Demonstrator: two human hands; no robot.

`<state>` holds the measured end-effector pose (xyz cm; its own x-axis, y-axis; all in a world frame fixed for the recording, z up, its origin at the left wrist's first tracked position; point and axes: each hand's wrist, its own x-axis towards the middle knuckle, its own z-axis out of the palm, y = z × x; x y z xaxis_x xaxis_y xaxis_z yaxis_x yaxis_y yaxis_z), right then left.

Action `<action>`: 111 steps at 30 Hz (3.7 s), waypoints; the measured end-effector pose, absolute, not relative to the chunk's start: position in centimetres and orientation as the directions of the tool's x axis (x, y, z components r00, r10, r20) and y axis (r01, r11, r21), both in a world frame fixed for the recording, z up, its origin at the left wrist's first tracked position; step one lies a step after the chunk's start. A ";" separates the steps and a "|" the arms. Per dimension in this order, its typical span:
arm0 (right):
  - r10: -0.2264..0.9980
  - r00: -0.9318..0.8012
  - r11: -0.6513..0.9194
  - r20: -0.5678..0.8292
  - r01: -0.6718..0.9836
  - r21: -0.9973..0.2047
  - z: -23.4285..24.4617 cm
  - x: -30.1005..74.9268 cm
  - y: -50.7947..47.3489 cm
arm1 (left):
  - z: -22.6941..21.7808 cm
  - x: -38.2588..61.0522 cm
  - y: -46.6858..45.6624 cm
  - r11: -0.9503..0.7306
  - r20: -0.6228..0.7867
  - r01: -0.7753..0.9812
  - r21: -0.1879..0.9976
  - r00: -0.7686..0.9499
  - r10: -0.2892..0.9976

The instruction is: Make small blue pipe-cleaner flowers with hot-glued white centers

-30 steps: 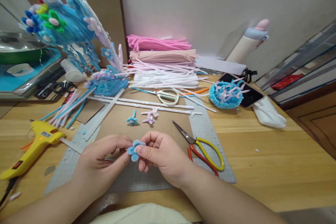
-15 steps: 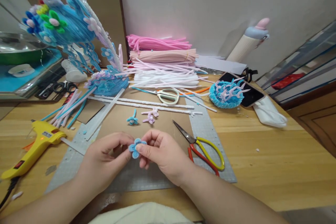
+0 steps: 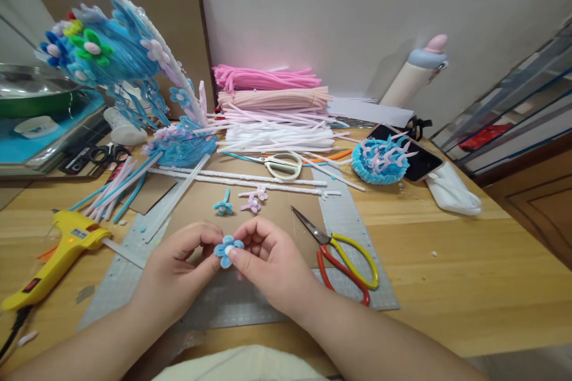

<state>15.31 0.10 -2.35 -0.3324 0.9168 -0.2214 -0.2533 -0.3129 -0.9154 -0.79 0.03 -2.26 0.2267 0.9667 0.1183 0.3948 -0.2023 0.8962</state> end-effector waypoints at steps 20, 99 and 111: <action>0.920 -0.264 -0.349 -0.289 -0.222 -0.910 -2.2 15.5 0.2 | -2.8 -0.8 -0.2 -0.091 0.049 0.182 0.979 0.221 0.974; 0.920 -0.148 0.336 0.362 0.774 -0.538 -3.1 18.7 3.4 | -2.6 -2.9 2.9 -0.517 0.542 0.727 0.451 0.237 0.806; 0.933 -0.148 0.314 0.329 0.781 -0.540 -3.3 19.0 3.7 | -3.0 -3.3 3.3 -0.428 0.482 0.771 0.472 0.181 0.857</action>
